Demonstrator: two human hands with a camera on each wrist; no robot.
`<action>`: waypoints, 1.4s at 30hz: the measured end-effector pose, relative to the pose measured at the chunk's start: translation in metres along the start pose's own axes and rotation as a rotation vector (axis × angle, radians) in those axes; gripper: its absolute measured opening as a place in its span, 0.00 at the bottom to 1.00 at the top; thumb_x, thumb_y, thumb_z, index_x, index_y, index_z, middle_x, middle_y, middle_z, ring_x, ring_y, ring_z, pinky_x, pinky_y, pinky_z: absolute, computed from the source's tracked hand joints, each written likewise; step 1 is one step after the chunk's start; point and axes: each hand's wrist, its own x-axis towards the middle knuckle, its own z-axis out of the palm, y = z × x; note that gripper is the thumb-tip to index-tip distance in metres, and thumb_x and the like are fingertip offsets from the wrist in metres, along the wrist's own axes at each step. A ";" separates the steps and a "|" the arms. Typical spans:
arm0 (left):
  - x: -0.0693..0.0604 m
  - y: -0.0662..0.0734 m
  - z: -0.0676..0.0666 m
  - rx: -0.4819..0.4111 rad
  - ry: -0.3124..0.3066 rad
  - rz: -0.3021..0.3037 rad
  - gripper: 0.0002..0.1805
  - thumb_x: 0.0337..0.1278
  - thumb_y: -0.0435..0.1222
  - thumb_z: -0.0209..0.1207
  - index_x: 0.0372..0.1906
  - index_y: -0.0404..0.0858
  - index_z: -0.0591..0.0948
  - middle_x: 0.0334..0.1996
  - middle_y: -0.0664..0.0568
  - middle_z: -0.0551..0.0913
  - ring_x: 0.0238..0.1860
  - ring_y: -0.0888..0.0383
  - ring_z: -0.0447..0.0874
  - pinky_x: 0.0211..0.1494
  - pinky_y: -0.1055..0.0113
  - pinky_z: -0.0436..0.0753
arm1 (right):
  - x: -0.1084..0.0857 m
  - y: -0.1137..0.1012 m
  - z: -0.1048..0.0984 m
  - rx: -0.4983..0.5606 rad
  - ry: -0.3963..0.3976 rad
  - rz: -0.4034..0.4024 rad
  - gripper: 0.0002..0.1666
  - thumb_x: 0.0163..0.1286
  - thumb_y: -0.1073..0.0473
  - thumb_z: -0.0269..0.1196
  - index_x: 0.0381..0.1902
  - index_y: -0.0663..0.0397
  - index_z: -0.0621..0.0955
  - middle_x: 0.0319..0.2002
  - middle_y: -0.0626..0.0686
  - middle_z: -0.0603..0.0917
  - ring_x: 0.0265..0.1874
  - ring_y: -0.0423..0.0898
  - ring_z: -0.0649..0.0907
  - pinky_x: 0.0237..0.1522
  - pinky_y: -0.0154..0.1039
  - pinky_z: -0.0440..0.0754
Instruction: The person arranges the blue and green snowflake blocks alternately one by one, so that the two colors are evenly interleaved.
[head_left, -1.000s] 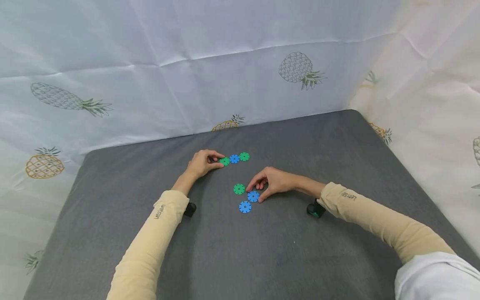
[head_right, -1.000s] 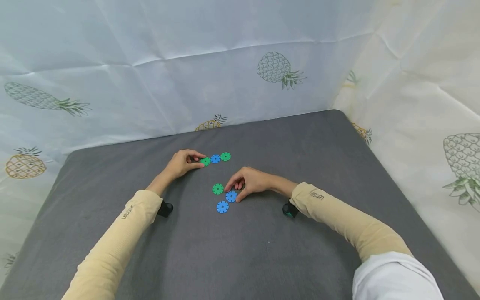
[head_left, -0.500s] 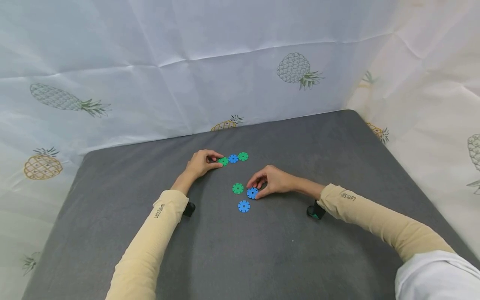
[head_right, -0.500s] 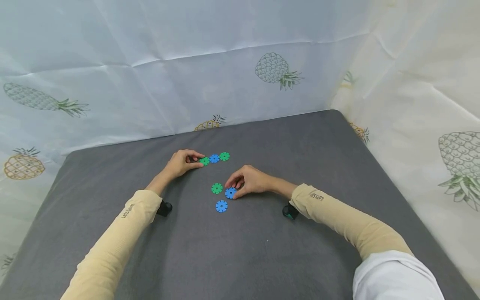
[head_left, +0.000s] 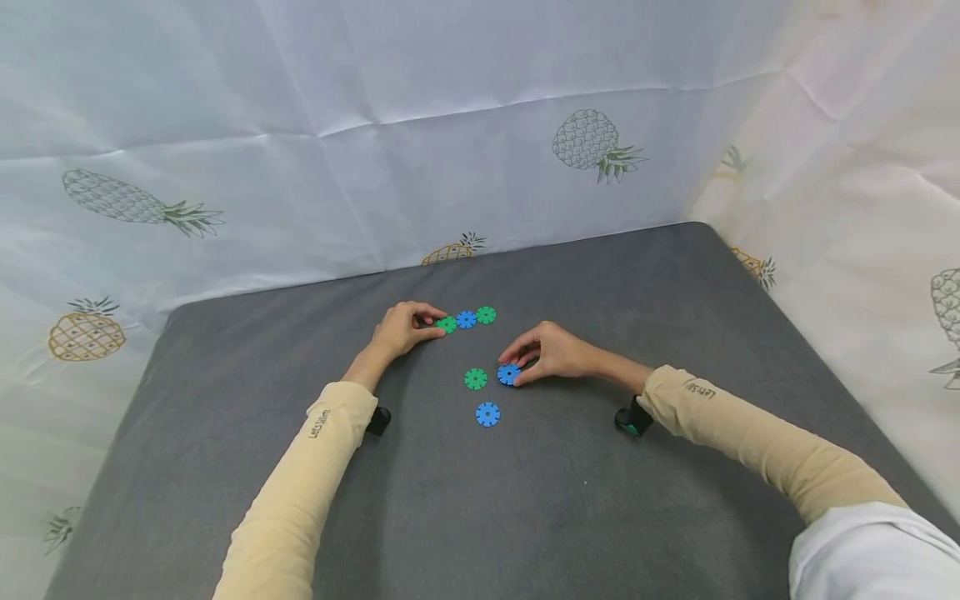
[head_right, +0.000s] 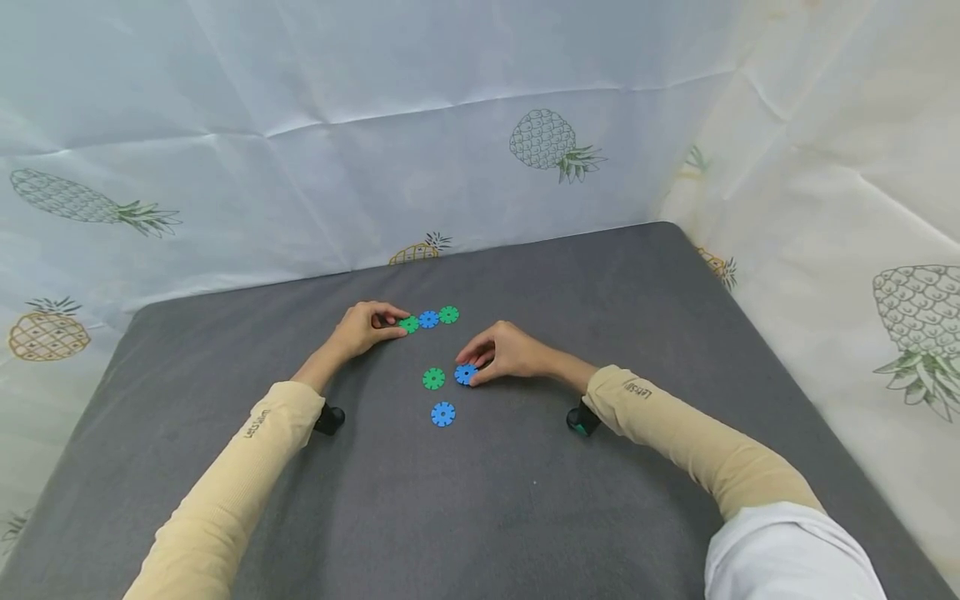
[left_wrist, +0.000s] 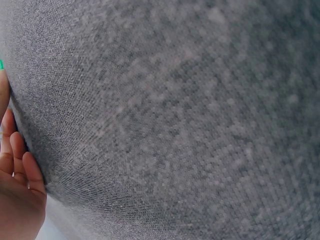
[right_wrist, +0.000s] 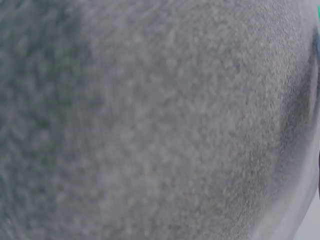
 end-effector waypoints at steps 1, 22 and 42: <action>0.000 0.000 0.000 0.000 0.001 0.002 0.17 0.55 0.42 0.67 0.50 0.44 0.86 0.39 0.52 0.79 0.31 0.57 0.70 0.32 0.64 0.64 | 0.000 0.000 -0.001 -0.006 0.003 0.002 0.20 0.53 0.66 0.74 0.45 0.66 0.84 0.44 0.58 0.86 0.39 0.48 0.85 0.44 0.38 0.81; 0.000 -0.003 0.001 -0.007 0.012 0.012 0.16 0.54 0.42 0.68 0.49 0.45 0.86 0.37 0.52 0.79 0.30 0.57 0.70 0.31 0.65 0.63 | 0.006 0.004 -0.018 -0.026 0.108 0.063 0.22 0.53 0.67 0.74 0.47 0.67 0.84 0.45 0.59 0.85 0.41 0.52 0.84 0.45 0.40 0.81; 0.001 -0.003 0.002 -0.010 0.023 0.008 0.16 0.54 0.42 0.68 0.48 0.45 0.86 0.37 0.53 0.80 0.30 0.56 0.69 0.31 0.65 0.62 | 0.017 0.011 -0.035 -0.025 0.193 0.140 0.21 0.52 0.67 0.74 0.46 0.65 0.85 0.44 0.58 0.86 0.42 0.50 0.85 0.44 0.36 0.81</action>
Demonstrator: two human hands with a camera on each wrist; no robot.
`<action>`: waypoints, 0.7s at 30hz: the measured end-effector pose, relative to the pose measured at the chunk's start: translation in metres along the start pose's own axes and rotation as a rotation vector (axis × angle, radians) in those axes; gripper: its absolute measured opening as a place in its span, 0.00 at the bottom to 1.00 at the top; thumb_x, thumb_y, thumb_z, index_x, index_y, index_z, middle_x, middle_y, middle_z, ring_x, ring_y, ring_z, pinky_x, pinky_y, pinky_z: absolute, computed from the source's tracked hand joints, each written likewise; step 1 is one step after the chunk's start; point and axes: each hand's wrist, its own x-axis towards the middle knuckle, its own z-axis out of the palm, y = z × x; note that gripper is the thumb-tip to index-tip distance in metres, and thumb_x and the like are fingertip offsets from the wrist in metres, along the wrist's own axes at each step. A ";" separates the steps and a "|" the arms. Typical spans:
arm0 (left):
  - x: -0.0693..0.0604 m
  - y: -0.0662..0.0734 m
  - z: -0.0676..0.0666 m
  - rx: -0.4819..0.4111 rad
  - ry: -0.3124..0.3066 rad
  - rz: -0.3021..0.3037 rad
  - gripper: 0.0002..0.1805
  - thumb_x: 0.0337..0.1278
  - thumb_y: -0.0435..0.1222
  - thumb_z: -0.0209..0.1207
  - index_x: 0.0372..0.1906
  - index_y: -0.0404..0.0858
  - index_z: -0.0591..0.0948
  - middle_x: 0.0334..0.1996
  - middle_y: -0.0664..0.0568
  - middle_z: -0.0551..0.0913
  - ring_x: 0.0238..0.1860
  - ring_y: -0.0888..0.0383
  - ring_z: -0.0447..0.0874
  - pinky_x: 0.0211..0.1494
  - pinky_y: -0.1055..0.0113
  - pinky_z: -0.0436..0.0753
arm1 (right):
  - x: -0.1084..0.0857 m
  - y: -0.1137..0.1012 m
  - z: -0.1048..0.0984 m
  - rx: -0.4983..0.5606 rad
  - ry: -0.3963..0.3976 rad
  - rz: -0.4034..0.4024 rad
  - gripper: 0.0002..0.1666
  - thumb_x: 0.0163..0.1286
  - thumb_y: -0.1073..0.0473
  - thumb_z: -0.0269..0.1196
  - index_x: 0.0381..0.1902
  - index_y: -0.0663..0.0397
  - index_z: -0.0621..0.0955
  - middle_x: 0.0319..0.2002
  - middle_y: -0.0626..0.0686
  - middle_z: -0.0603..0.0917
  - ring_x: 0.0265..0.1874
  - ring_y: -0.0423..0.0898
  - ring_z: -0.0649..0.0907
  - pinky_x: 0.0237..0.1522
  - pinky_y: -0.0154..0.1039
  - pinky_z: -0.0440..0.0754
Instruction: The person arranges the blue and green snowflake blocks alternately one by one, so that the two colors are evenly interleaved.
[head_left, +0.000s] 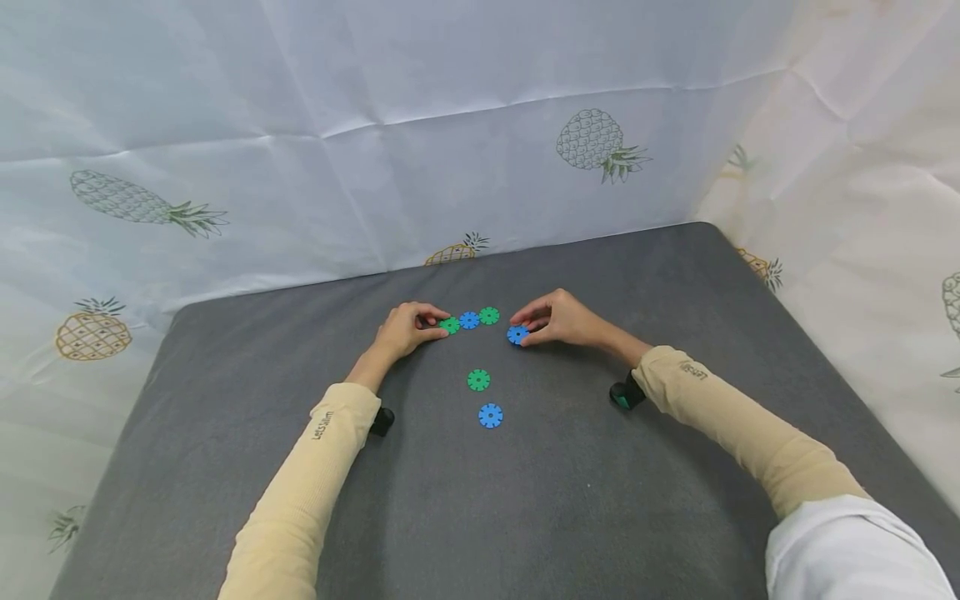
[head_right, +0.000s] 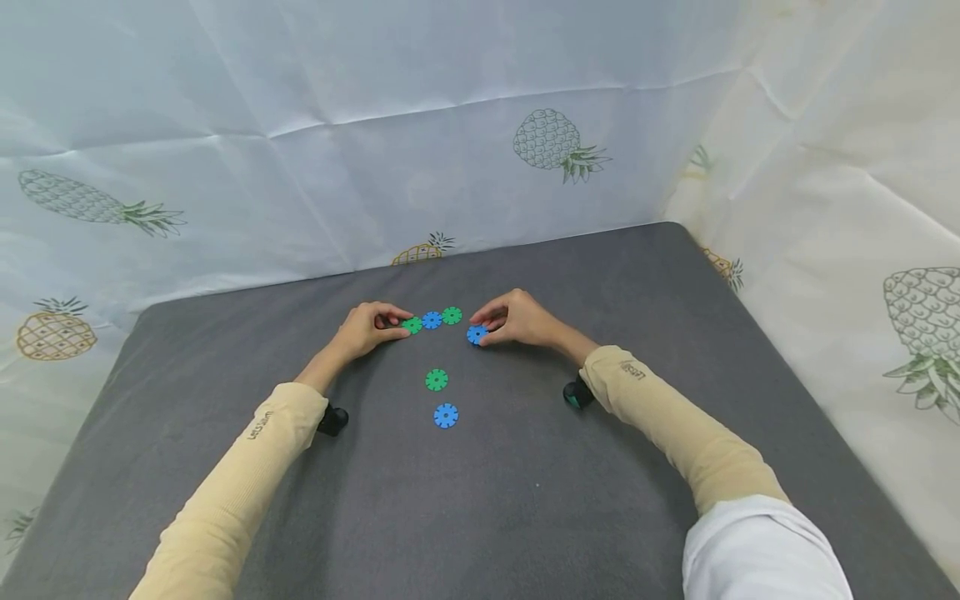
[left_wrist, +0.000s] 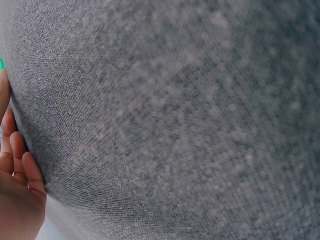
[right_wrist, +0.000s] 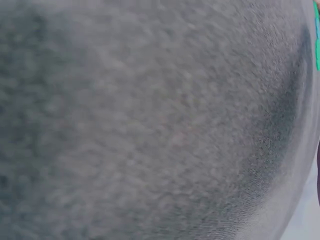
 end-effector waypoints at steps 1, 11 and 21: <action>0.000 0.000 0.000 0.002 0.000 0.003 0.16 0.54 0.42 0.68 0.49 0.45 0.86 0.37 0.52 0.80 0.30 0.57 0.69 0.30 0.65 0.62 | 0.001 0.000 -0.001 0.005 0.005 0.005 0.21 0.52 0.67 0.74 0.46 0.65 0.85 0.44 0.58 0.86 0.42 0.50 0.85 0.44 0.36 0.81; 0.000 0.001 -0.001 0.005 -0.001 0.003 0.16 0.54 0.42 0.68 0.49 0.45 0.86 0.37 0.52 0.79 0.29 0.56 0.69 0.29 0.65 0.62 | 0.008 0.004 -0.008 0.007 0.060 0.005 0.21 0.52 0.69 0.73 0.46 0.67 0.84 0.45 0.60 0.85 0.42 0.50 0.85 0.43 0.36 0.81; -0.003 0.002 -0.001 -0.002 -0.002 0.013 0.16 0.55 0.41 0.67 0.49 0.44 0.86 0.38 0.51 0.80 0.28 0.57 0.68 0.29 0.65 0.62 | 0.022 0.008 -0.011 0.008 0.105 0.046 0.21 0.53 0.68 0.73 0.47 0.67 0.84 0.46 0.62 0.85 0.44 0.53 0.85 0.43 0.36 0.81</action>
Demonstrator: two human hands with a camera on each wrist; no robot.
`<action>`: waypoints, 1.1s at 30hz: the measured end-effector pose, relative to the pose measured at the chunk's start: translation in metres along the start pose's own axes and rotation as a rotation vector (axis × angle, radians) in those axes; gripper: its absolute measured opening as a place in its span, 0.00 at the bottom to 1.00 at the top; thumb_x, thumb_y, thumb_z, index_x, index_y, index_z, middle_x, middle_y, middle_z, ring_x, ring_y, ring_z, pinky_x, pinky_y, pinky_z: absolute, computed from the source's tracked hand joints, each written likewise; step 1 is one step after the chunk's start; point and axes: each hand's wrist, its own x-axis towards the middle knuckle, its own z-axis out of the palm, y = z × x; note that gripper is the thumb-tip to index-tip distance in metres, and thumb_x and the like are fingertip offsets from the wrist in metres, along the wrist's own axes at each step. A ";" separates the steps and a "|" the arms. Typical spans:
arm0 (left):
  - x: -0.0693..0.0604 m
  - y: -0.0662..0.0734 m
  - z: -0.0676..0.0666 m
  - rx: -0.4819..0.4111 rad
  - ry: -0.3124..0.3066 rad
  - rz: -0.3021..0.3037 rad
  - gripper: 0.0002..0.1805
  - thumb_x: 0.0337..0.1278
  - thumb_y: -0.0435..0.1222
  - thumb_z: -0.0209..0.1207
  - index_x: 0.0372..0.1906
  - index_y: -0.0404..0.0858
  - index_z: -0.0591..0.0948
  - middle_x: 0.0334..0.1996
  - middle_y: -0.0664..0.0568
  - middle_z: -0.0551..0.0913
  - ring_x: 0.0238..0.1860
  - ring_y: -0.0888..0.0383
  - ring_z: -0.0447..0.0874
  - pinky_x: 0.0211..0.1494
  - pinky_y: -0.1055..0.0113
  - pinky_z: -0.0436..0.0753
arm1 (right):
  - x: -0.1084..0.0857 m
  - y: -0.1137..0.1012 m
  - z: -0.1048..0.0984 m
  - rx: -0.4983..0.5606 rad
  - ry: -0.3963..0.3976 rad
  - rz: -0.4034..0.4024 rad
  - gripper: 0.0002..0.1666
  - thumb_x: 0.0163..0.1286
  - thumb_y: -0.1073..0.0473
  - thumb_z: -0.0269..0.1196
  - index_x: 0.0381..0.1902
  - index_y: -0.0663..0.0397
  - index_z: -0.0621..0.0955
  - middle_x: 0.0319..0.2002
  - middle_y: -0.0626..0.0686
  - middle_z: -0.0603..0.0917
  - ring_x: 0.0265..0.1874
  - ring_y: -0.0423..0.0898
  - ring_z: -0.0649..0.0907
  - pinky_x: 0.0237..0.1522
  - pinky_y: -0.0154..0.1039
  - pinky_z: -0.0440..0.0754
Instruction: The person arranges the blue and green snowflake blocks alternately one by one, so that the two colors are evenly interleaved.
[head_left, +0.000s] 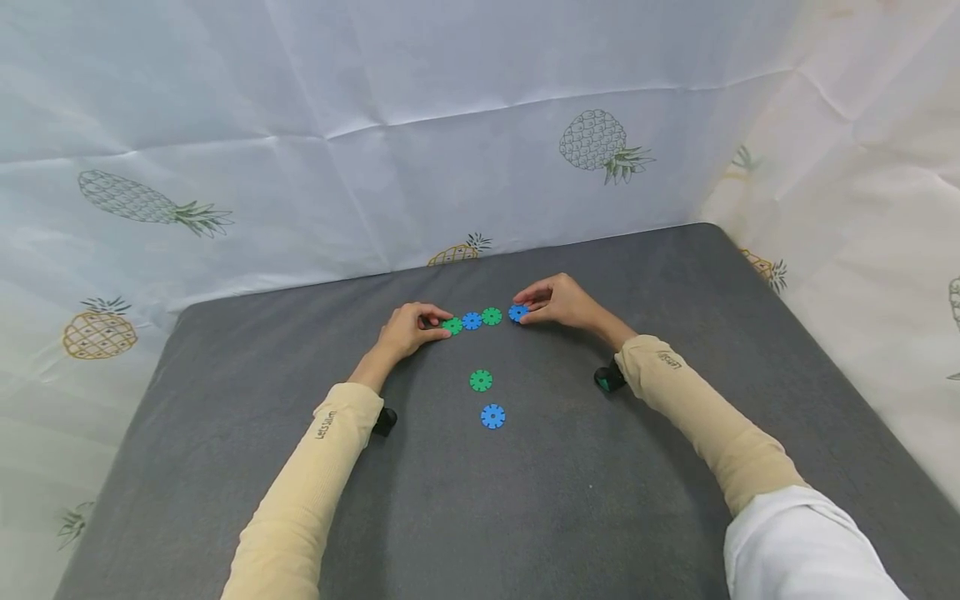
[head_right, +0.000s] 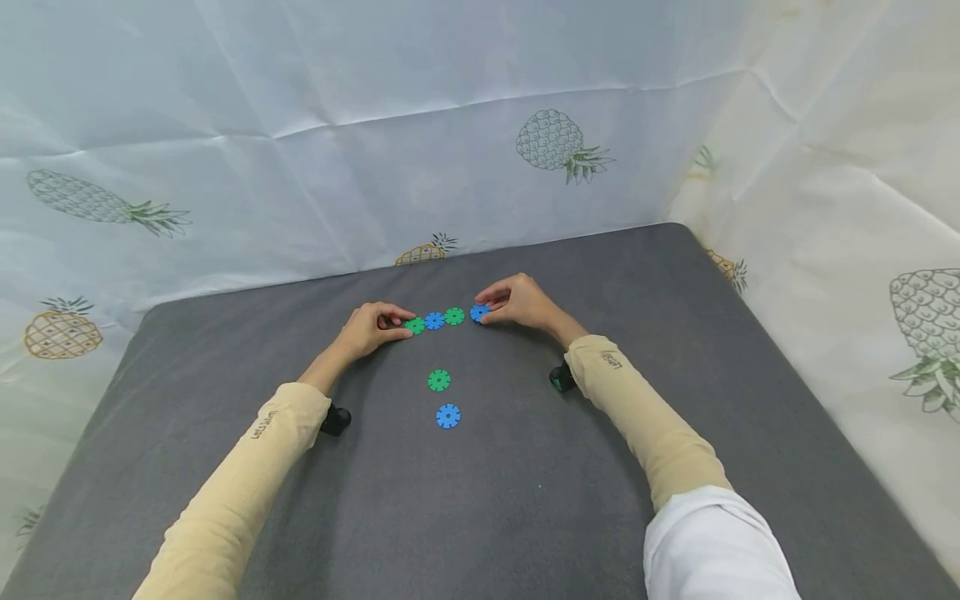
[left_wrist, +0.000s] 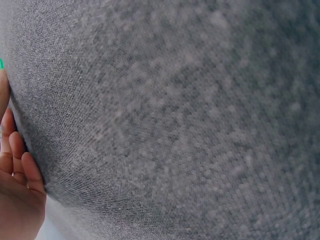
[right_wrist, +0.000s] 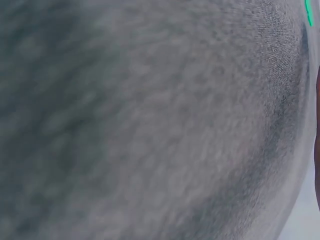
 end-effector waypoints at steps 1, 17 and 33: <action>0.000 0.000 0.000 -0.001 -0.001 -0.001 0.16 0.55 0.41 0.67 0.50 0.44 0.86 0.38 0.51 0.80 0.28 0.57 0.68 0.29 0.65 0.62 | 0.001 0.000 0.000 0.000 0.003 0.006 0.21 0.53 0.68 0.73 0.47 0.67 0.84 0.46 0.61 0.85 0.43 0.52 0.85 0.43 0.36 0.81; 0.001 0.002 -0.001 0.002 -0.007 -0.009 0.16 0.55 0.41 0.68 0.49 0.44 0.86 0.38 0.51 0.80 0.30 0.57 0.69 0.30 0.65 0.63 | 0.013 0.004 0.001 -0.015 0.064 0.068 0.21 0.52 0.64 0.75 0.46 0.64 0.85 0.44 0.58 0.86 0.41 0.48 0.85 0.43 0.37 0.81; 0.000 0.000 0.001 -0.003 -0.005 -0.002 0.16 0.54 0.42 0.68 0.49 0.45 0.86 0.38 0.52 0.80 0.30 0.57 0.69 0.29 0.65 0.63 | 0.014 0.000 0.008 -0.109 0.099 0.080 0.20 0.51 0.62 0.75 0.44 0.62 0.86 0.41 0.56 0.87 0.38 0.45 0.85 0.41 0.37 0.81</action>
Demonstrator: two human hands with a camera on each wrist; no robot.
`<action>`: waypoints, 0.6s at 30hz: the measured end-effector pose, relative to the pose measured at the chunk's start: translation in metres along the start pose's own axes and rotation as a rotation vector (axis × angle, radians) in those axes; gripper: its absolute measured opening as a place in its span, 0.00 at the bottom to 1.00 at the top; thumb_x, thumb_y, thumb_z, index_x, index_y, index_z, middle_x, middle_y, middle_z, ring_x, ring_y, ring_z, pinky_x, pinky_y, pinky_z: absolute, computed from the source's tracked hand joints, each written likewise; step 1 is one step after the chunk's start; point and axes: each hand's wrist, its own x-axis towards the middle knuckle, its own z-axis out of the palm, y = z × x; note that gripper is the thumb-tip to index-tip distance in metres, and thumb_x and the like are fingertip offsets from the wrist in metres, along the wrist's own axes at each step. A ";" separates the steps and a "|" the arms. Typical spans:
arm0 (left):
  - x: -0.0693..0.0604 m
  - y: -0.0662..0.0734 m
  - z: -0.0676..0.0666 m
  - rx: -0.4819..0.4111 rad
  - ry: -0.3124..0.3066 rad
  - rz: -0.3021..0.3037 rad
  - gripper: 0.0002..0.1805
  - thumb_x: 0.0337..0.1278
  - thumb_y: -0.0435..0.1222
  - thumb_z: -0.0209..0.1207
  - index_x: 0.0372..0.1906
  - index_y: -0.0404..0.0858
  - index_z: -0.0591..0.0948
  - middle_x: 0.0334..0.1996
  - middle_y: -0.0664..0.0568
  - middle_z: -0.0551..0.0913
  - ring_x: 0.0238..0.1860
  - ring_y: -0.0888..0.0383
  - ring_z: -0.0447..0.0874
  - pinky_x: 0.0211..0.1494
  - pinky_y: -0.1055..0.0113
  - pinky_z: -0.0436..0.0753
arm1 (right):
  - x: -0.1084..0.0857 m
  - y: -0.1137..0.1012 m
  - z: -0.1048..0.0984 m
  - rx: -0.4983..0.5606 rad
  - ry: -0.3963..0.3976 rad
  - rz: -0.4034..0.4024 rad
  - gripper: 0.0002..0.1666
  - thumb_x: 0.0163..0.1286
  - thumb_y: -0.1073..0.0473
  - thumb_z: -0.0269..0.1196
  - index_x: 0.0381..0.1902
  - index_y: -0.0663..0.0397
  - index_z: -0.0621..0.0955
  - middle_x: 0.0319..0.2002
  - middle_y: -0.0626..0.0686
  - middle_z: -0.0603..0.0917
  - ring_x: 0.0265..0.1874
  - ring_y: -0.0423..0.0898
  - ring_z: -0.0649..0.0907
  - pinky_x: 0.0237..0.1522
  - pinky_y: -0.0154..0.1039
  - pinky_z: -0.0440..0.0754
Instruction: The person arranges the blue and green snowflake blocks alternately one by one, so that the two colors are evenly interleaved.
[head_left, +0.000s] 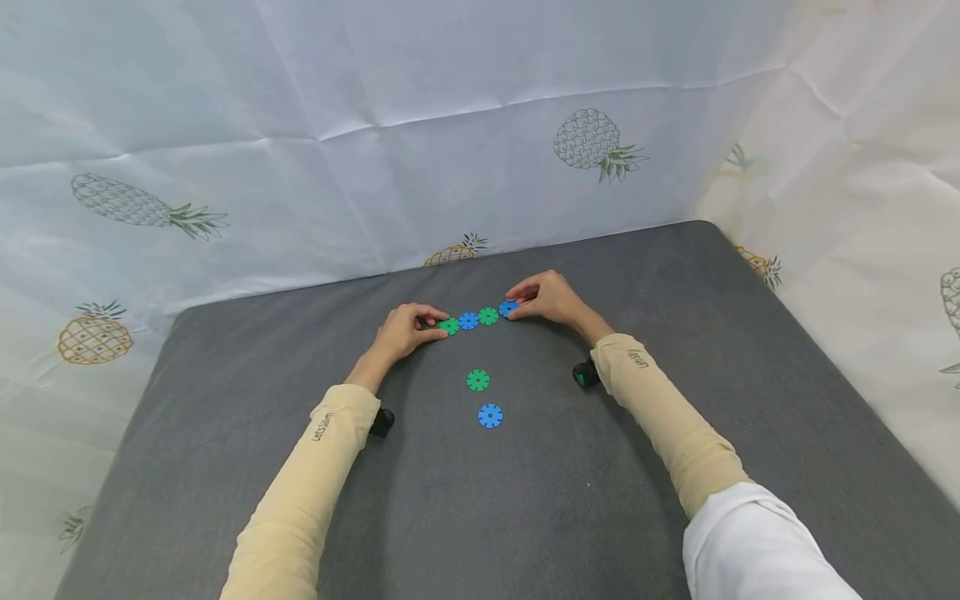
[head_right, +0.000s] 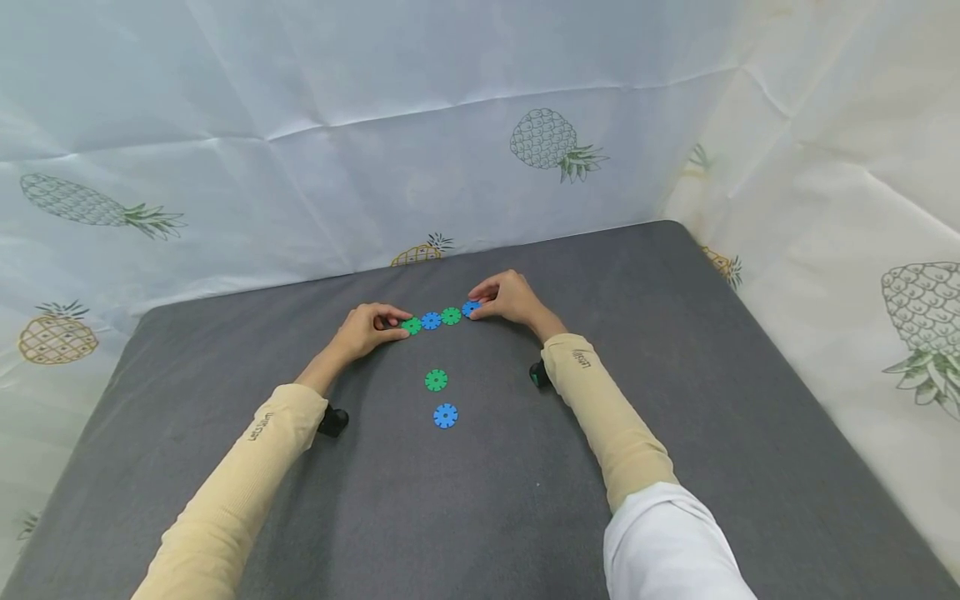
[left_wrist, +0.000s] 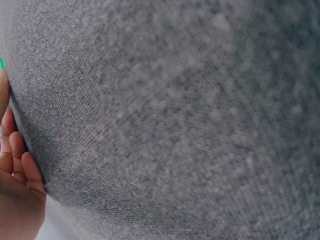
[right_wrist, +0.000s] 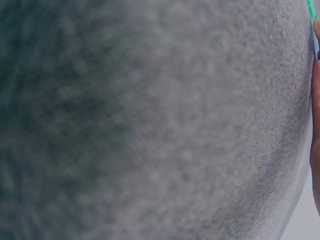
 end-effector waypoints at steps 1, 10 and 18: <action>0.000 0.000 0.000 -0.001 0.000 0.001 0.16 0.54 0.42 0.68 0.49 0.45 0.86 0.38 0.52 0.80 0.30 0.57 0.69 0.29 0.65 0.63 | 0.000 0.000 0.000 -0.006 0.002 -0.004 0.20 0.52 0.62 0.75 0.44 0.62 0.86 0.41 0.56 0.87 0.37 0.45 0.85 0.41 0.38 0.81; 0.001 -0.001 0.000 0.006 -0.004 0.001 0.16 0.54 0.42 0.68 0.49 0.45 0.86 0.37 0.52 0.79 0.30 0.57 0.69 0.29 0.65 0.63 | 0.002 0.002 0.003 -0.039 0.019 -0.023 0.20 0.51 0.62 0.76 0.43 0.62 0.86 0.40 0.56 0.87 0.37 0.46 0.85 0.41 0.38 0.81; 0.002 -0.001 -0.001 0.006 -0.008 -0.007 0.16 0.54 0.42 0.68 0.49 0.45 0.86 0.38 0.52 0.79 0.31 0.57 0.69 0.31 0.65 0.63 | 0.002 -0.001 0.005 -0.067 0.029 -0.026 0.19 0.50 0.62 0.77 0.41 0.61 0.87 0.39 0.55 0.87 0.35 0.45 0.85 0.40 0.38 0.81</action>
